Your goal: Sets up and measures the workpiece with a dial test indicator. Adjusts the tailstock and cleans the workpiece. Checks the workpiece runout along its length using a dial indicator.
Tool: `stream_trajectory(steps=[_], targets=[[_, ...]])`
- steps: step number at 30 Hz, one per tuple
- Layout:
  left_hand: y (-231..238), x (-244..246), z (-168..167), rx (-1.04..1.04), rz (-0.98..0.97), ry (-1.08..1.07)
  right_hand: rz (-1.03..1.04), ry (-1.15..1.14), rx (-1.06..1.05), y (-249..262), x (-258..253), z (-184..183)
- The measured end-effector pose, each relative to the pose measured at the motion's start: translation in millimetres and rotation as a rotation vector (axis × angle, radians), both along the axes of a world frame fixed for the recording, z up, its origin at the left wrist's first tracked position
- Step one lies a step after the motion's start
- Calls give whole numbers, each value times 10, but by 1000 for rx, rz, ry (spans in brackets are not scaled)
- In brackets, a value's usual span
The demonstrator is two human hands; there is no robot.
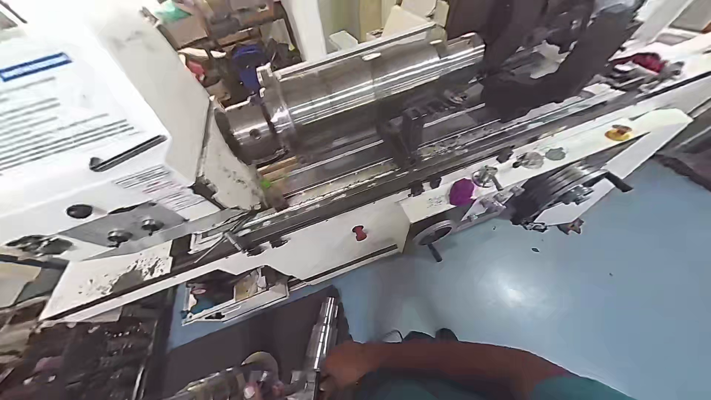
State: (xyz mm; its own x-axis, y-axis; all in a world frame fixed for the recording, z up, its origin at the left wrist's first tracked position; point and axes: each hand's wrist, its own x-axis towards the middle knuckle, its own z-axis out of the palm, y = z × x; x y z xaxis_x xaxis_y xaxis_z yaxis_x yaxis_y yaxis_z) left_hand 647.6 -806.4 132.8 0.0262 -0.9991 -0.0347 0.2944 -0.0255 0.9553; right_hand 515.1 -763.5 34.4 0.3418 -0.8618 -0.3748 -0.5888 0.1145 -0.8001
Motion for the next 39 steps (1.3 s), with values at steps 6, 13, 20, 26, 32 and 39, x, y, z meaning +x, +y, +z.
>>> stream_trajectory(steps=[6, 13, 20, 26, 32, 39], targets=[[1150, -1636, -48, 5, -291, -15, -385, -81, -161, 1782, -1505, -313], [2438, -3270, 105, -46, -728, 223, -989, -44, -65, 3411, -2674, 153], [2547, -4312, 140, -75, -921, 313, -1155, -11, -47, 3640, -3396, 61], [2122, -5155, 38, -25, -1033, 272, -1295, -41, -27, 3131, -3974, -21], [1715, -5851, -51, -125, -1182, 123, -1362, -80, -21, 2623, -4721, -175], [1469, -6374, -236, -64, -1124, 99, -1272, -107, 33, 2299, -5293, -315]])
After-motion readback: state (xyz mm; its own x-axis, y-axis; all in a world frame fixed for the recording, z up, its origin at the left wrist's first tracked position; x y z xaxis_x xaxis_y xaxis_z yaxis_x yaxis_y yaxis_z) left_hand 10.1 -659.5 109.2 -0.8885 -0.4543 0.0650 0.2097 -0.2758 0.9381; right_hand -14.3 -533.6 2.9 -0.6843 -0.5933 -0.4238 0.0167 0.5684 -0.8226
